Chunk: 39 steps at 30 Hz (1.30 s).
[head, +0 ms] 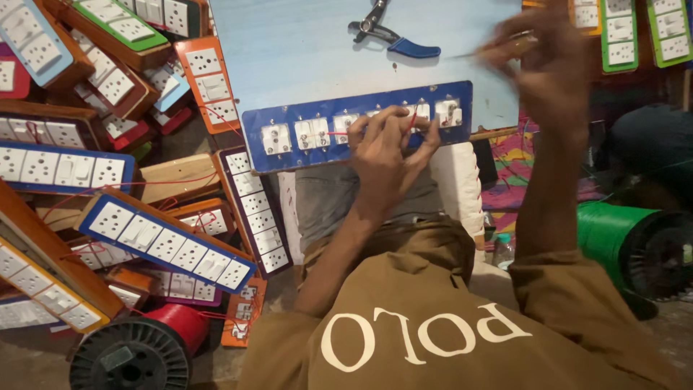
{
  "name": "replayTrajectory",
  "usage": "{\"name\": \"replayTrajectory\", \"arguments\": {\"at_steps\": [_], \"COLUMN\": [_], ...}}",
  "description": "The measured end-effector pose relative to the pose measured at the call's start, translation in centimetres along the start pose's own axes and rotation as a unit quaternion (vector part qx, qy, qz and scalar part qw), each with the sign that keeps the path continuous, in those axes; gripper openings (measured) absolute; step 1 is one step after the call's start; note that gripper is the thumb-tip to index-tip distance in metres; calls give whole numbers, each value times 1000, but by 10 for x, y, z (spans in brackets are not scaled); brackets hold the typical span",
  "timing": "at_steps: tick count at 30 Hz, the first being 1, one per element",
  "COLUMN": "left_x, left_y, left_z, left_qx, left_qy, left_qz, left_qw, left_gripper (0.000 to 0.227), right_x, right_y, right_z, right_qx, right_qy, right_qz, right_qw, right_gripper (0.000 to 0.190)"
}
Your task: The person assembles electrical boards by connecting red wires between multiple white switches mounted on a wooden board. They use a screwdriver to tighten terminal screws and pliers to cut wire ends. The person works on two boards, one orange and one blue, surrounded by stacks of similar boards.
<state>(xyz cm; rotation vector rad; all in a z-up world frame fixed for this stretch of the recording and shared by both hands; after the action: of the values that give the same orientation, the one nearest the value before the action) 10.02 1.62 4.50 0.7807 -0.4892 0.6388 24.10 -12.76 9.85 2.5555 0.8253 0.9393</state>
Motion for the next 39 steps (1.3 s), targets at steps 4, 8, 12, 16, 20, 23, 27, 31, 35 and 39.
{"name": "replayTrajectory", "arguments": {"at_steps": [4,8,12,16,20,23,27,31,35,39], "left_x": [2,1,-2,-3,0,1,0,2,1,0], "left_y": [-7,-11,-8,-6,-7,-6,-5,-4,-3,-5], "left_z": [12,2,-8,-6,-4,-3,-3,-2,-1,0], "left_qx": [123,82,5,23,31,34,39,50,45,44], "left_qy": [-52,32,74,45,32,21,14,15,16,13], "left_qz": [29,37,27,-11,-39,-39,-37,-29,-25,-32], "left_qw": [991,995,997,999,998,998,998,998,999,998], "left_gripper": [24,39,15,19,21,21,21,22,24,27], "right_x": [-65,-90,-84,-72,-73,-78,-83,-81,-80,-74], "right_y": [37,-5,-36,-49,-52,-56,-58,-56,-60,-55], "right_z": [20,18,13,-5,-2,5,10,1,-8,-18], "right_qx": [239,-24,-39,-63,-120,-148,-140,-115,-173,-156], "right_qy": [-134,-254,-234,-99,-36,-19,-16,15,32,28], "right_qz": [218,49,44,2,-8,3,-2,-31,-38,62], "right_qw": [937,966,970,993,992,989,990,993,984,985], "right_gripper": [29,8,15,15,15,19,20,20,19,23]}}
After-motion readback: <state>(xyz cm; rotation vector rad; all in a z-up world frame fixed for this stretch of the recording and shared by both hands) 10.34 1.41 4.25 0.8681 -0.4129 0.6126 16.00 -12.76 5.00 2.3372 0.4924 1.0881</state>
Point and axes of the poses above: each hand's wrist, its own x-axis towards the middle knuckle, its own y-axis out of the back of the hand, z = x × y, the point moved 10 cm from there along x, towards the middle knuckle, and after that the axes turned 9 degrees about x, right-handed, at the moved point
